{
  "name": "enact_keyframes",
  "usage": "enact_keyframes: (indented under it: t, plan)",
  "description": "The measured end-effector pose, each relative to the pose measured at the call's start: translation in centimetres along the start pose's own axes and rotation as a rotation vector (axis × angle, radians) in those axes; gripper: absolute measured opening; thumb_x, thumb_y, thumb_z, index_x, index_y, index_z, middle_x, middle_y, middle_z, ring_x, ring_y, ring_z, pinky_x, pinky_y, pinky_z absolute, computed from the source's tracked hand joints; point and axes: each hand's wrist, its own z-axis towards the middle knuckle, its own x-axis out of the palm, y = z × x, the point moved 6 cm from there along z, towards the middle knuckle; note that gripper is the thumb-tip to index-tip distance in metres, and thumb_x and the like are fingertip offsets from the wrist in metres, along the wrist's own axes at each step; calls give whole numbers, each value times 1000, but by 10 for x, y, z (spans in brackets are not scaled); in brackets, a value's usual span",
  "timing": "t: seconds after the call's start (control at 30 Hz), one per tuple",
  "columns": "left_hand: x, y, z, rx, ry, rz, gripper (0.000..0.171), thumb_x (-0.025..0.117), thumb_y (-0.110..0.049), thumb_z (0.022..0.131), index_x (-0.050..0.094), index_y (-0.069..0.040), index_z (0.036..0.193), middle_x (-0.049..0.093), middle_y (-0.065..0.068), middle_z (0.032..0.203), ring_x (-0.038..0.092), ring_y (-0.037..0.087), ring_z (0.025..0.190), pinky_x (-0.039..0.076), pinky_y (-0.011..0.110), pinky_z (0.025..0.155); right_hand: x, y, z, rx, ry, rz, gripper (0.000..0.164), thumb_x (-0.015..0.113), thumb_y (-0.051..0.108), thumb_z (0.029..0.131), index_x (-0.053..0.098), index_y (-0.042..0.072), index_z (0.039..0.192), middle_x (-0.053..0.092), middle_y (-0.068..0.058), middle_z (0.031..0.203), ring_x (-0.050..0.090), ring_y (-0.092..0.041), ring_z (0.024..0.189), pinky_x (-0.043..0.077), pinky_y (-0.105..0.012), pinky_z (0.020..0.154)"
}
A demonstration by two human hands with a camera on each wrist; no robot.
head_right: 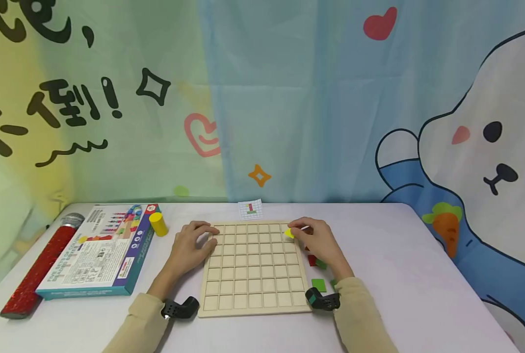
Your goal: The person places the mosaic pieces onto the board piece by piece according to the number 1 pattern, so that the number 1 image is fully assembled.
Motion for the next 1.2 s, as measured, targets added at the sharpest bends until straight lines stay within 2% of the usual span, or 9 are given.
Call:
enact_keyframes:
  t: [0.13, 0.27, 0.6, 0.93, 1.2]
  plan:
    - [1, 0, 0, -11, 0, -3, 16, 67, -23, 84, 70, -21, 100, 60, 8, 117, 52, 28, 105, 33, 42, 82, 9, 9, 1, -55, 22, 13, 25, 59, 22, 93, 67, 11, 113, 66, -11, 113, 64, -21, 88, 48, -31, 70]
    - [1, 1, 0, -19, -1, 7, 16, 67, -23, 84, 70, -22, 99, 60, 7, 117, 52, 27, 106, 33, 40, 81, 19, 17, 5, -69, 42, 7, 24, 59, 21, 92, 67, 11, 113, 67, -8, 111, 66, -17, 89, 48, -34, 80]
    - [2, 3, 1, -24, 3, -3, 16, 67, -23, 84, 70, -22, 99, 60, 6, 117, 52, 27, 106, 33, 40, 82, 36, 32, 15, -98, 77, -16, 17, 60, 19, 92, 66, 14, 107, 68, -5, 105, 65, -17, 88, 48, -34, 79]
    - [2, 2, 1, -9, -2, 5, 17, 67, -24, 84, 70, -23, 100, 61, 6, 117, 53, 27, 105, 33, 39, 80, 52, 42, 22, -145, 113, 4, 15, 61, 15, 91, 66, 10, 104, 67, -9, 104, 64, -17, 84, 49, -32, 73]
    - [2, 1, 1, -5, -1, 8, 17, 67, -24, 84, 70, -23, 100, 61, 6, 117, 53, 27, 105, 32, 37, 79, 66, 50, 25, -134, 135, 5, 12, 63, 17, 90, 68, 13, 100, 68, -4, 99, 62, -15, 86, 48, -33, 79]
